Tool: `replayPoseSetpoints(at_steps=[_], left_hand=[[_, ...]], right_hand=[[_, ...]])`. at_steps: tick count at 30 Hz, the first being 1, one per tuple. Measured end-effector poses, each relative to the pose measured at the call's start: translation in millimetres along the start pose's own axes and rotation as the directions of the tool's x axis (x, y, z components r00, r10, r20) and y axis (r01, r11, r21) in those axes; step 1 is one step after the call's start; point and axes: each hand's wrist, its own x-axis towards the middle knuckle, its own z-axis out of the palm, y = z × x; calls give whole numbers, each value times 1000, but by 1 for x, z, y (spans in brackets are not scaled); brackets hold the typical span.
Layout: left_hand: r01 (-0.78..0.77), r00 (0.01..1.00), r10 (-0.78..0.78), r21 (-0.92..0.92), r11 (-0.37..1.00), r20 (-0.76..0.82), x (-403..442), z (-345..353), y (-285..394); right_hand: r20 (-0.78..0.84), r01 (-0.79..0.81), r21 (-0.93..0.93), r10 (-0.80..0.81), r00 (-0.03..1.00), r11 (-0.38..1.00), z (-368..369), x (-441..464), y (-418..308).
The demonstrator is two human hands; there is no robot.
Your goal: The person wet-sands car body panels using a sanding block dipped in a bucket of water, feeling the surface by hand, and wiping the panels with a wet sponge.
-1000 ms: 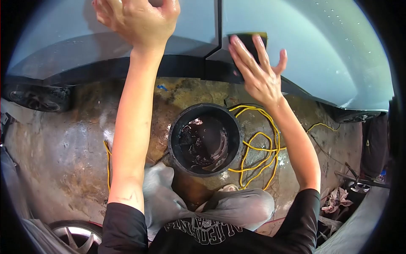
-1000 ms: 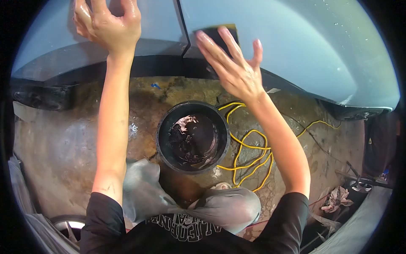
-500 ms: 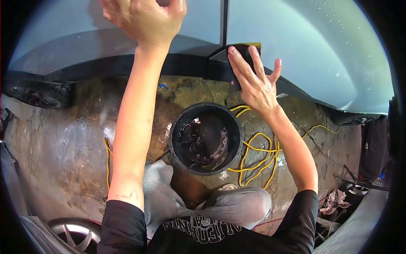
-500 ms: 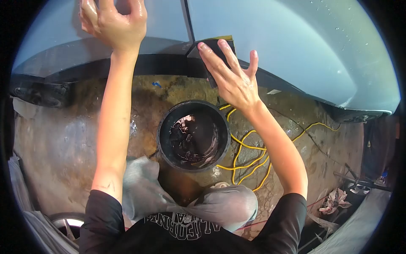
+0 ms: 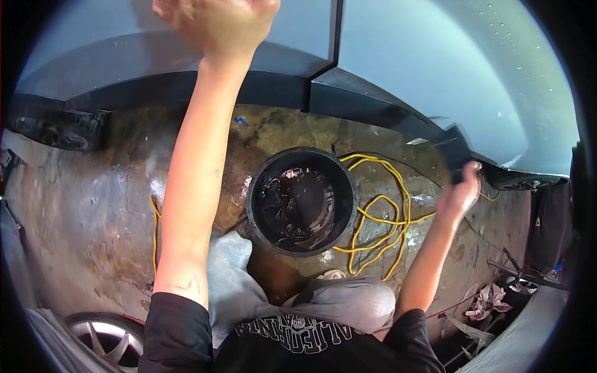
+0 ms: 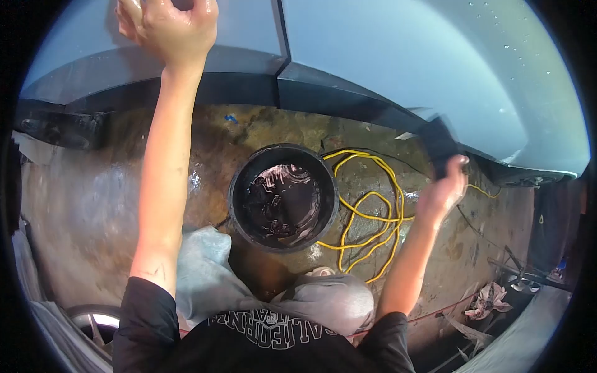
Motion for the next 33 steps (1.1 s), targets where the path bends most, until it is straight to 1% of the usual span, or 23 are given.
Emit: replayPoseSetpoints(at_steps=[1,2,3,4,5,7,8,9,10,12,14,15,19,21,22,23,24,25,26,28,30,31,33], left_hand=[[-5,1000,5,2,1000,2,0,0,0],[-8,1000,8,-23,1000,-3,2,-1,0],[-11,1000,11,-51,999,-8,3,-1,0],[-14,1000,14,-56,998,-8,4,1,-2],[-45,999,44,-47,998,-19,3,3,-8],[-70,997,69,-40,997,-37,3,-1,-5],[-36,999,37,-36,999,21,6,-10,1],[-7,997,9,-30,1000,77,9,-13,2],[-11,998,14,-34,999,67,8,-6,-1],[-64,997,62,-37,997,-50,3,2,-4],[-70,997,69,-18,997,-20,1,2,-9],[-82,997,82,8,997,-1,1,1,-9],[-74,997,74,-16,997,-24,6,-3,-4],[15,998,-16,6,1000,67,6,-10,6],[15,997,-15,3,1000,79,4,-6,1],[-45,999,45,-5,999,31,1,2,-9],[-104,994,103,-11,995,-22,1,3,-12],[-102,995,101,-6,995,-25,-1,2,-13],[-96,995,95,-48,994,-23,-1,-1,-12],[-100,995,99,-98,990,-24,2,-9,-6],[-11,983,13,-13,1000,181,-2,-20,4],[-15,982,18,-13,1000,186,-10,-17,1],[-232,924,283,-213,949,257,-35,-8,-8]], right_hand=[[-61,178,99,-173,983,979,10,-5,-27],[-68,383,172,-377,924,908,18,-4,-37],[-148,491,109,-474,868,864,53,-13,-55],[84,783,-228,-790,607,578,82,-29,-69],[171,906,-277,-911,374,320,111,-37,-60],[504,936,-342,-826,253,78,145,-45,-21],[646,948,-315,-742,180,-44,161,-49,-2],[672,952,-275,-735,89,-136,162,-56,12],[695,949,-260,-717,55,-180,158,-59,21],[699,942,-258,-715,30,-213,162,-61,25],[727,956,-191,-687,-15,-223,171,-67,9],[745,936,-225,-667,-14,-271,178,-74,-4],[711,950,-217,-704,-3,-223,169,-71,26],[715,948,-214,-699,-12,-235,174,-74,16],[716,945,-228,-699,-1,-236,176,-75,13],[724,947,-229,-690,10,-226,173,-81,11],[747,963,-202,-664,35,-177,170,-86,8],[762,976,-171,-646,43,-137,170,-86,4],[834,976,-125,-552,6,-179,151,-89,12],[928,995,-83,-368,57,-53,98,-99,33],[958,974,-181,-200,206,134,40,-110,42],[941,939,-262,-158,301,224,19,-114,46],[875,813,-391,-98,474,432,-17,-122,67]])
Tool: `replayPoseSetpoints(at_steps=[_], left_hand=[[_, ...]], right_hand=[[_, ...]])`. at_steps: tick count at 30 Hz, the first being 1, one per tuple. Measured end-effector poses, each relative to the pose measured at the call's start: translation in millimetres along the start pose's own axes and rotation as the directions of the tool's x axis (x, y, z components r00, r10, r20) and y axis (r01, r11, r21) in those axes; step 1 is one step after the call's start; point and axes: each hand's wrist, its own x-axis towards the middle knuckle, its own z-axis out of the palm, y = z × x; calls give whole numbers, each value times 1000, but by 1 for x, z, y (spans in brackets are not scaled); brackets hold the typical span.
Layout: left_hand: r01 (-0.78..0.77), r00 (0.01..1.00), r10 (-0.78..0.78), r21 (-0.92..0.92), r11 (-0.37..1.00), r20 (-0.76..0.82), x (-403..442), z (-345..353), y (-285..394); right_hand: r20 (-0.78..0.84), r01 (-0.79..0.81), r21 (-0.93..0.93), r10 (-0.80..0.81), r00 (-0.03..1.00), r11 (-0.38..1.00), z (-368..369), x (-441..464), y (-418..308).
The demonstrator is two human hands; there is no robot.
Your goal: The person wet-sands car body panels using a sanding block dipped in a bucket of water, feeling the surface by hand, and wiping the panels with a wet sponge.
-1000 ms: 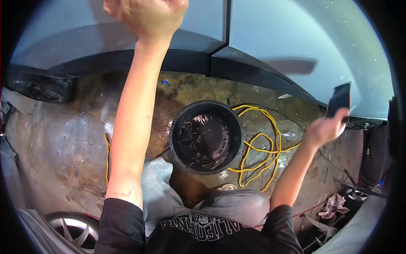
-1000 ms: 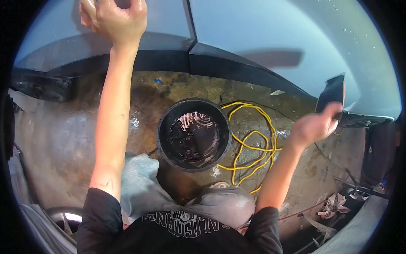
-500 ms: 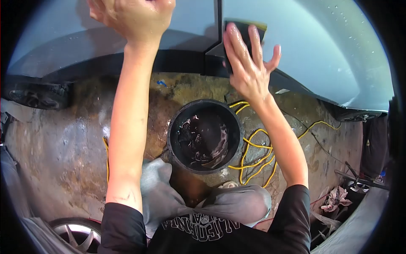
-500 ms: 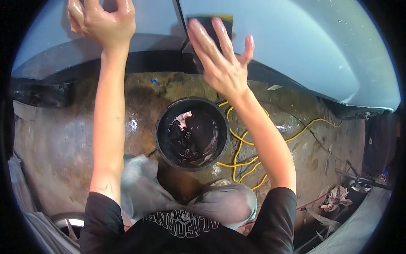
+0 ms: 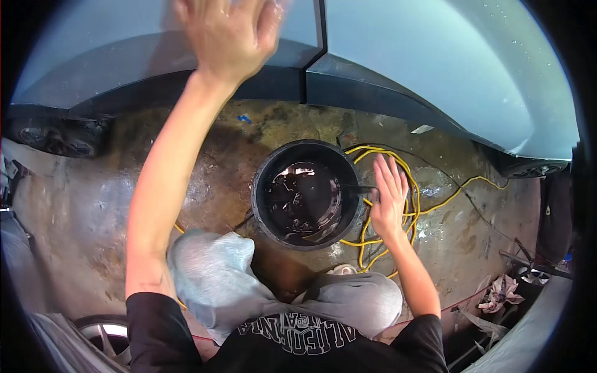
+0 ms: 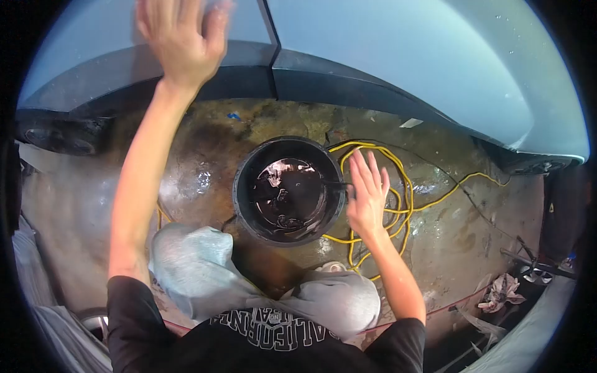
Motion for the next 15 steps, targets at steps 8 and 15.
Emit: replayPoseSetpoints(at_steps=[8,15], left_hand=[[-492,707,496,-153,857,503,-65,-35,33],[-478,681,605,-375,794,412,13,-37,-3]], right_hand=[[-70,-184,469,245,967,864,22,-32,11],[-26,-67,508,93,995,859,15,34,-26]])
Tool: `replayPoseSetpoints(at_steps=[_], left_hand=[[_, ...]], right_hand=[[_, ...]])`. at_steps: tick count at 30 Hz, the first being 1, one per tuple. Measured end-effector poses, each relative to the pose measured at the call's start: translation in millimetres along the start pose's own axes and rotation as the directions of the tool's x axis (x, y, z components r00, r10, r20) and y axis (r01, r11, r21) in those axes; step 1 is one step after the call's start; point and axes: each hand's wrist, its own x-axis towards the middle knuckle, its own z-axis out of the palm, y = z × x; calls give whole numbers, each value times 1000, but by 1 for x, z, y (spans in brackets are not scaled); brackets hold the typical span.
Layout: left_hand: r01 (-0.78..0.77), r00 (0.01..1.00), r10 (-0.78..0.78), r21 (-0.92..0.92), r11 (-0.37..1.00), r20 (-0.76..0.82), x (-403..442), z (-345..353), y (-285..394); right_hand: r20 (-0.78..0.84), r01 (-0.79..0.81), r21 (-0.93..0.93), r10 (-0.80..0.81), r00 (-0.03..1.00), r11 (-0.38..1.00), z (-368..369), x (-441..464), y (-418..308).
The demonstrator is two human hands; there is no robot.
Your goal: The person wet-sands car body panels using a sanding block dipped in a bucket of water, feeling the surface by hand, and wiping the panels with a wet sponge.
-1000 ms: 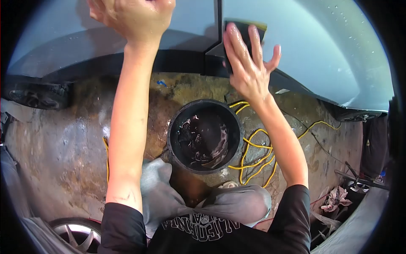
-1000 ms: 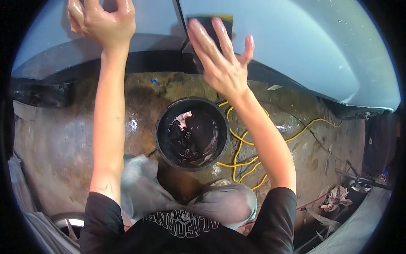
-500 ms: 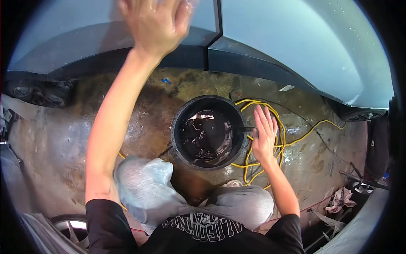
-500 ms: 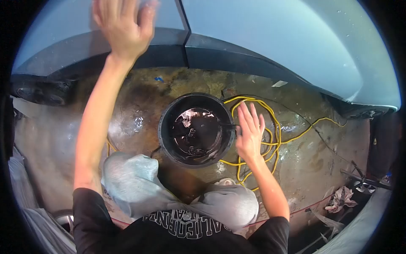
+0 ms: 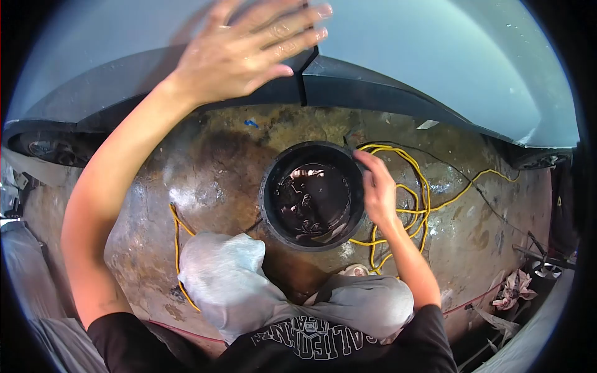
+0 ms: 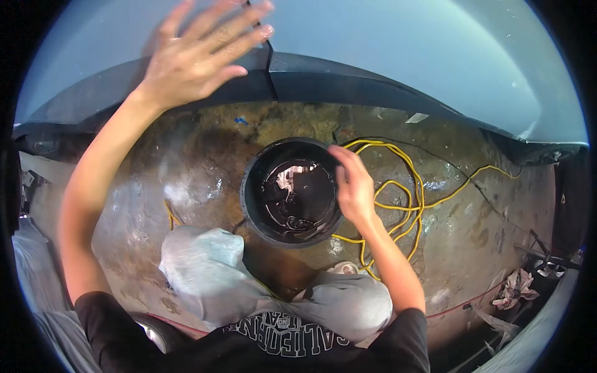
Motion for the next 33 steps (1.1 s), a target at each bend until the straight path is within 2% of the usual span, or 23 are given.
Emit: replayPoseSetpoints(at_steps=[1,3,4,5,7,8,10,12,13,14,15,16,18,20,21,22,23,24,26,27,28,30,33], left_hand=[[2,991,8,-78,997,133,4,10,6],[-23,989,33,-68,997,145,11,-4,4],[-47,985,57,-64,997,165,14,-10,2],[-93,978,98,-35,995,183,13,-11,-4],[-199,951,206,-55,978,232,14,-18,-17],[-273,920,279,-63,960,275,16,-21,-26],[-358,907,347,3,934,238,29,-28,-50],[-246,927,273,-132,960,257,49,-48,-77],[-223,944,237,-87,971,229,57,-56,-90],[-249,937,267,-107,963,225,64,-59,-102],[-321,927,312,12,947,207,72,-60,-114],[-379,917,352,136,916,188,78,-57,-120],[-343,922,311,113,932,230,80,-63,-111],[-291,875,246,47,955,418,85,-73,-110],[-302,872,258,42,952,415,83,-62,-116],[-392,902,335,190,900,270,77,-46,-125],[-433,899,390,263,863,201,75,-43,-125],[-457,888,441,341,821,129,74,-41,-124],[-354,928,315,204,913,199,75,-51,-116],[-311,936,272,163,936,226,76,-52,-116],[-398,916,365,274,876,166,77,-46,-128],[-470,879,460,379,797,123,75,-36,-136],[-481,852,523,404,779,7,83,-37,-131]], right_hand=[[122,-17,11,16,992,1000,12,13,-4],[480,99,-79,-50,876,992,40,37,17],[660,139,-131,-19,751,982,59,46,36],[794,157,-314,168,584,937,80,57,47],[759,14,-538,476,444,843,119,65,68],[758,-9,-524,471,452,852,134,56,75],[492,-332,-619,681,543,712,159,24,83],[419,-435,-576,707,570,692,199,-21,86],[542,-381,-525,645,539,761,228,-40,125],[534,-544,-372,653,538,752,200,-32,101],[525,-678,-198,660,536,708,168,-22,71],[415,-895,222,793,447,388,154,-22,61],[232,-734,649,865,444,202,115,-6,31],[-5,-486,848,919,393,212,73,31,-26],[-355,-275,819,822,445,503,65,47,-51],[-662,-60,666,626,413,744,62,64,-75],[-851,-20,413,394,347,911,60,85,-99],[-956,-3,115,112,270,993,61,106,-115],[-898,26,-285,-276,342,958,69,138,-126],[-841,-3,-361,-323,434,933,78,148,-127],[-769,-25,-434,-356,531,900,87,155,-125],[-692,-23,-546,-435,575,838,102,157,-99],[-646,-35,-640,-513,566,768,109,148,-66]])
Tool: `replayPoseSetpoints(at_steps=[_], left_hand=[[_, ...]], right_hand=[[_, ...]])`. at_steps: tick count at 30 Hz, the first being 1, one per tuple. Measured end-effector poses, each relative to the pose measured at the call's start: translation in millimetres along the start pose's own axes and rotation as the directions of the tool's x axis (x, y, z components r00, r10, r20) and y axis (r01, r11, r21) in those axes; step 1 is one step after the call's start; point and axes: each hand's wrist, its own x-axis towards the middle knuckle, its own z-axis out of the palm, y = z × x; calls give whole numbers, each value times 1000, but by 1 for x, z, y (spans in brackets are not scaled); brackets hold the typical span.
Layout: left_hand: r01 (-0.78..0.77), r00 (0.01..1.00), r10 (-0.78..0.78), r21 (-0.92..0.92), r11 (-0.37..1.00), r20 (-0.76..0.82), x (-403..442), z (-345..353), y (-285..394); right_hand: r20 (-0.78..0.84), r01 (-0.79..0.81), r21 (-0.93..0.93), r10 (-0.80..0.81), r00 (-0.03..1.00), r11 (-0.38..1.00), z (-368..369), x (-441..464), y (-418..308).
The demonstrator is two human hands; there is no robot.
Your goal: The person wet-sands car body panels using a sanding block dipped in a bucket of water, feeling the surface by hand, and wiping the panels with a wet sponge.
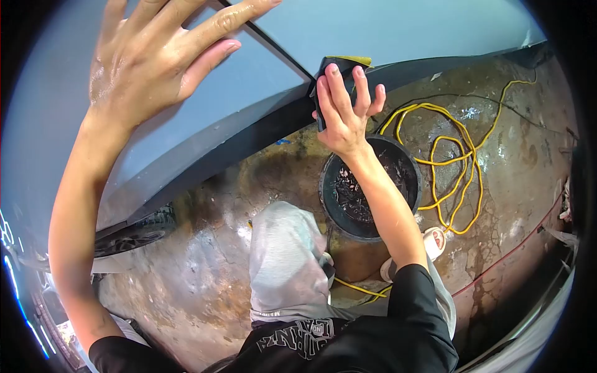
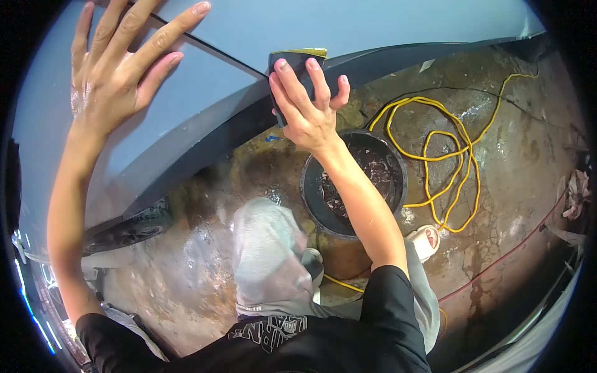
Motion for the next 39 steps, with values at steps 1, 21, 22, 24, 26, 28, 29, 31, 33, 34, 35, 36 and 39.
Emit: replayPoseSetpoints(at_steps=[1,21,22,24,26,28,29,31,33,34,35,36,39], left_hand=[[94,994,-87,-113,989,63,6,-11,6],[14,988,-20,40,999,155,-9,-8,-2],[10,993,-16,49,999,117,-10,-6,-2],[15,997,-21,76,997,76,-4,-15,-2],[160,947,-131,-77,984,294,8,-33,9],[295,925,-216,-234,926,313,7,-29,18],[329,924,-245,-288,899,292,7,-28,18],[312,918,-231,-229,922,323,8,-33,15],[230,911,-169,-123,965,377,12,-37,13],[218,933,-161,-148,965,323,14,-35,12],[211,943,-158,-158,965,293,11,-29,10],[203,952,-154,-168,965,264,8,-23,8],[-8,998,3,88,996,62,2,-11,0]], right_hand=[[1,1,2,-1,1000,1000,4,3,-1],[-10,25,-7,-25,1000,1000,-5,45,-15],[-3,22,-19,-22,1000,1000,-7,40,-14],[54,47,-58,-44,998,997,-12,21,3],[141,-11,-93,24,990,996,-23,-22,33],[73,-335,-95,342,937,937,-40,-45,55],[-49,-420,-57,418,907,906,-48,-41,64],[-217,-670,198,698,682,716,-40,-45,58],[-241,-487,242,538,808,839,-37,-16,38],[-233,-382,250,438,868,890,-36,5,27],[-226,-268,258,328,917,928,-33,19,16],[-141,-216,197,246,959,956,-26,24,0],[16,-46,61,46,999,997,-7,14,-3]])
